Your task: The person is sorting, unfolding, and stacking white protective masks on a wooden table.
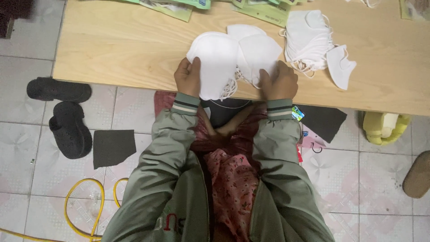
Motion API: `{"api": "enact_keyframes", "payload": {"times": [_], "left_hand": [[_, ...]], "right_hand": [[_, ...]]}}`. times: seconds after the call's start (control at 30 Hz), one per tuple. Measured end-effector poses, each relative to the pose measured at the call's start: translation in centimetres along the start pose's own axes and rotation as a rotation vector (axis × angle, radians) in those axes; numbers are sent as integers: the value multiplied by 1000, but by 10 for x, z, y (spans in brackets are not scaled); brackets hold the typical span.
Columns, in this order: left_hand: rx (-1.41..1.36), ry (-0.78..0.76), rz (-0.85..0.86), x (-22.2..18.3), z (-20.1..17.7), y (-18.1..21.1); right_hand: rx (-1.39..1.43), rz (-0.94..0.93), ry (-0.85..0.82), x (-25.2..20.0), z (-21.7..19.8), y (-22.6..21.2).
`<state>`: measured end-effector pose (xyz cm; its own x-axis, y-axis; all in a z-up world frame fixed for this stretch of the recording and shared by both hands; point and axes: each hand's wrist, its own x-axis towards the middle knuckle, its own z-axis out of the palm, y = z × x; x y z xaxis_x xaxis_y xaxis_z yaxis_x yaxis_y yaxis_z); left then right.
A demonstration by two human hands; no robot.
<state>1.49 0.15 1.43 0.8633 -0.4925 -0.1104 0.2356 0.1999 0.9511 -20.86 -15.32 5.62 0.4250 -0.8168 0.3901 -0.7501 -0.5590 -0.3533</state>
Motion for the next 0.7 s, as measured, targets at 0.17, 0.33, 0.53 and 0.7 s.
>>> {"api": "enact_keyframes", "payload": {"times": [0.17,0.33,0.53,0.7], "left_hand": [[9,-10,2,5,-2,-7],[-3,-3,-5,8,-3,-13],[24,-20,25,-3,0,4],[18,-12,31,-2,2,2]], "right_hand": [[-75,269,-241,12,4,7],[40,376,-210,15,5,2],[551,239,243,5,18,3],[481,-245,554,1,3,-47]]}}
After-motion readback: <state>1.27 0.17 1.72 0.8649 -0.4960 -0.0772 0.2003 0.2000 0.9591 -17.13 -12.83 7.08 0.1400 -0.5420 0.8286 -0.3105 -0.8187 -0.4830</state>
